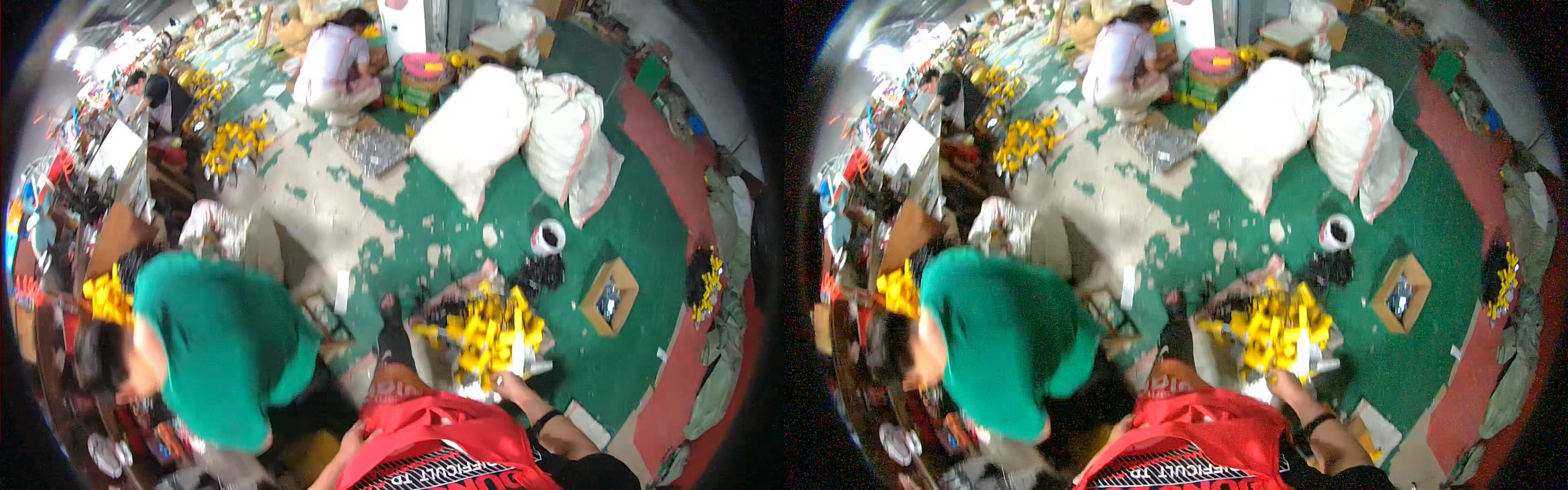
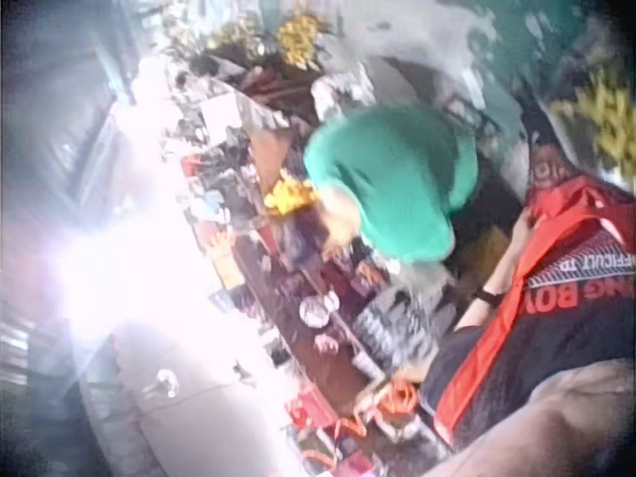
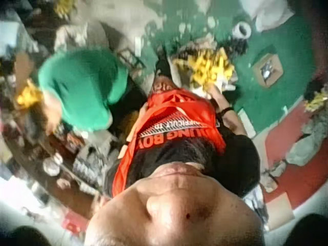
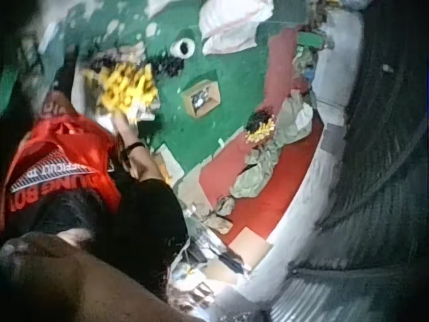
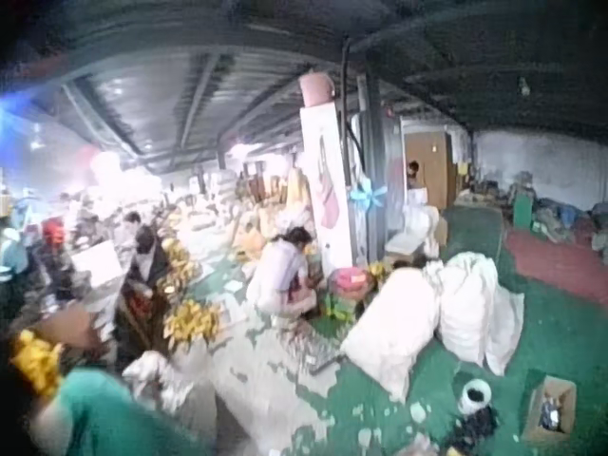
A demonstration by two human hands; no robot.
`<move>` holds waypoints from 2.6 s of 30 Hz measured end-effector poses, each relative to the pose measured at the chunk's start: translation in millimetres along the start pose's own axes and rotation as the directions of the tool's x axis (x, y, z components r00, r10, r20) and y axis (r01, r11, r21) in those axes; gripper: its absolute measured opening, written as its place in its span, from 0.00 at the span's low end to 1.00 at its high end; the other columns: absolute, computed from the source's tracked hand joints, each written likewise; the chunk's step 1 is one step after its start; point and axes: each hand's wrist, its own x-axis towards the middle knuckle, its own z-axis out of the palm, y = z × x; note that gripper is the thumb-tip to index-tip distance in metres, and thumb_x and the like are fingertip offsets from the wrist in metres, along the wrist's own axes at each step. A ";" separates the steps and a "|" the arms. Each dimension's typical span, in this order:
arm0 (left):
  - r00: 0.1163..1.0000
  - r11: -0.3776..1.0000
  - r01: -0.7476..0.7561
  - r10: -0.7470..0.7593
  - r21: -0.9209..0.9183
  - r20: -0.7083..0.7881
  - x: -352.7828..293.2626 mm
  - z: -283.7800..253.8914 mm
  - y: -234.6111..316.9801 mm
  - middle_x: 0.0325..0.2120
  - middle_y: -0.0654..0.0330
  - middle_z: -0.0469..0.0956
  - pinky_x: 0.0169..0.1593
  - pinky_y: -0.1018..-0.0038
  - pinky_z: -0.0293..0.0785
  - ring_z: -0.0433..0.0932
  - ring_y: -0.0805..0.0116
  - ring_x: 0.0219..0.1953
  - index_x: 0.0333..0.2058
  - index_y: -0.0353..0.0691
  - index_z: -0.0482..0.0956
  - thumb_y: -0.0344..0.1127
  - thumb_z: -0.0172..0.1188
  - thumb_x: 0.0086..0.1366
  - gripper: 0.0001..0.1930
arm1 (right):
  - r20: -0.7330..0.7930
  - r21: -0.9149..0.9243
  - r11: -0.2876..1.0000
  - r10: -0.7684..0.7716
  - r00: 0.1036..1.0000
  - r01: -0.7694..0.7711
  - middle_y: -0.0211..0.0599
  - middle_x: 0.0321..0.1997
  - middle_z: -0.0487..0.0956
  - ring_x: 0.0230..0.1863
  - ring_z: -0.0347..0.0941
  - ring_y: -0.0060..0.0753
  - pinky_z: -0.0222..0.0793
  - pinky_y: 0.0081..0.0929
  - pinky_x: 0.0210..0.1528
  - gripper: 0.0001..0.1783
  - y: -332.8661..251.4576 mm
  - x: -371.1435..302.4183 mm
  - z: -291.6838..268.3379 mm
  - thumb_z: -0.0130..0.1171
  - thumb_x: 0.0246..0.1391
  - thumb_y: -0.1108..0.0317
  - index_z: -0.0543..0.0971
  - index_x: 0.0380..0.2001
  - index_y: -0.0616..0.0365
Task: The person handles metal brackets and pins, placing the pins into a red bucket before gathering bundles of light strings. They then sort white plastic pieces from a tin and assemble black plastic frames using the metal pins.
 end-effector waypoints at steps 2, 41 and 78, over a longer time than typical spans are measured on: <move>0.994 0.950 0.100 -0.109 0.294 0.016 68.7 -50.6 94.6 0.30 0.49 0.77 0.40 0.65 0.72 0.77 0.52 0.36 0.37 0.41 0.78 0.53 0.58 0.56 0.20 | 0.014 0.032 0.998 -0.055 0.998 0.054 0.42 0.20 0.77 0.23 0.76 0.36 0.73 0.33 0.30 0.17 -52.3 32.1 -33.7 0.61 0.45 0.59 0.77 0.38 0.54; 0.999 0.879 0.006 0.016 0.477 -0.042 793.6 -417.1 579.9 0.27 0.53 0.78 0.36 0.64 0.72 0.77 0.55 0.32 0.38 0.43 0.76 0.35 0.55 0.54 0.12 | 0.017 -0.008 0.976 0.218 0.976 -0.218 0.43 0.29 0.80 0.26 0.78 0.39 0.73 0.33 0.31 0.16 -425.9 565.3 -501.8 0.57 0.45 0.60 0.78 0.35 0.59; 0.832 0.788 0.522 -0.555 0.327 0.010 993.3 -425.4 829.1 0.28 0.55 0.80 0.36 0.68 0.74 0.80 0.61 0.33 0.40 0.43 0.76 0.37 0.57 0.56 0.13 | -0.126 0.372 0.927 -0.003 0.992 0.050 0.40 0.25 0.78 0.25 0.76 0.28 0.71 0.25 0.26 0.09 -660.9 1063.7 -703.7 0.55 0.46 0.71 0.79 0.32 0.61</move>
